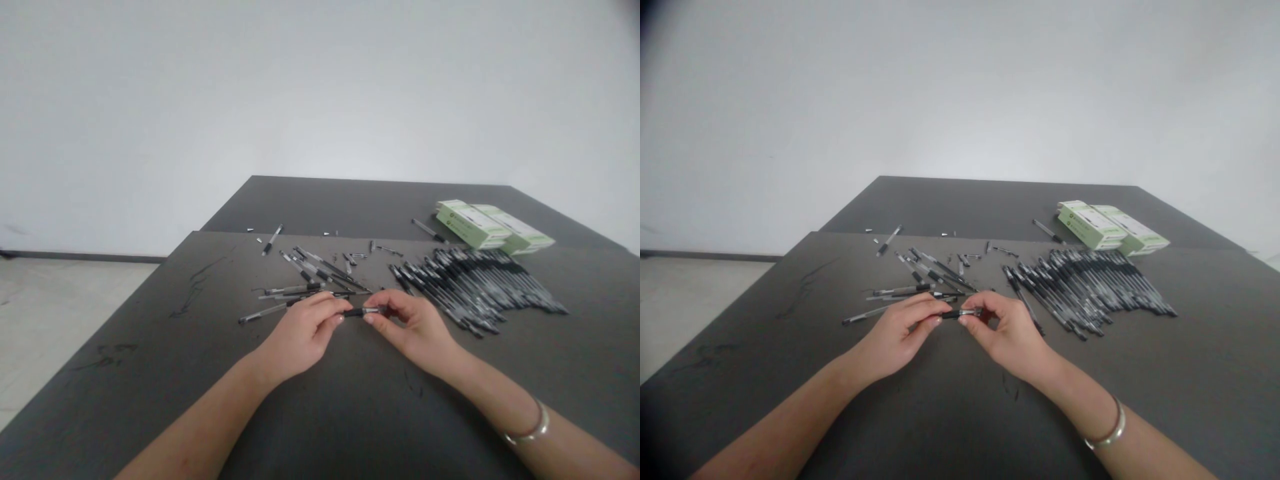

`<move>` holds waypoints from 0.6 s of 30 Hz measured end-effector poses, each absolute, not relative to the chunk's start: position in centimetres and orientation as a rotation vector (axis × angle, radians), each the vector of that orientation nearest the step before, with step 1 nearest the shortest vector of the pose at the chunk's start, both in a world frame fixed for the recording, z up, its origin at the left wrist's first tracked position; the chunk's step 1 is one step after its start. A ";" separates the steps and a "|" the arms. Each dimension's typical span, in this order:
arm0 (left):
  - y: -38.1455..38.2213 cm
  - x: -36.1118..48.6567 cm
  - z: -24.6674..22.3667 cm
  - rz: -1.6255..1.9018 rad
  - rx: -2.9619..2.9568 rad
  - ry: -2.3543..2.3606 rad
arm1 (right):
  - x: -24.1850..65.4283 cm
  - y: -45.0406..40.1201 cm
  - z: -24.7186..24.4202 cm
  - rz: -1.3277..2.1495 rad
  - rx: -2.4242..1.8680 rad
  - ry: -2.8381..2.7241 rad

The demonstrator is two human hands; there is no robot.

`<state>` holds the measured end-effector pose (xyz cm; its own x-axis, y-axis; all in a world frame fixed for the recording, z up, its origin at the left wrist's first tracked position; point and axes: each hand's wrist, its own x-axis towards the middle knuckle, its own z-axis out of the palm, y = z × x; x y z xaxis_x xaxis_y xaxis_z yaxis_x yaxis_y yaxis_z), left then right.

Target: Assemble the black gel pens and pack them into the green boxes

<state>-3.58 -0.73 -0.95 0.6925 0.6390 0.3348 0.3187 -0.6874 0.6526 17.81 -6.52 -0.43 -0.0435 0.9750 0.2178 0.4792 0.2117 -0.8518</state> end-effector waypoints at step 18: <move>-0.8 -3.4 -0.9 0.480 2.315 0.776 | 18.7 -5.5 -1.1 1.239 -1.195 -1.199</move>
<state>-3.40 -0.79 -0.86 0.7585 0.6381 0.1323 0.4034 -0.6192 0.6737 18.66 -5.51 -1.13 -0.0147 0.9998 -0.0117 -0.0209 -0.0120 -0.9997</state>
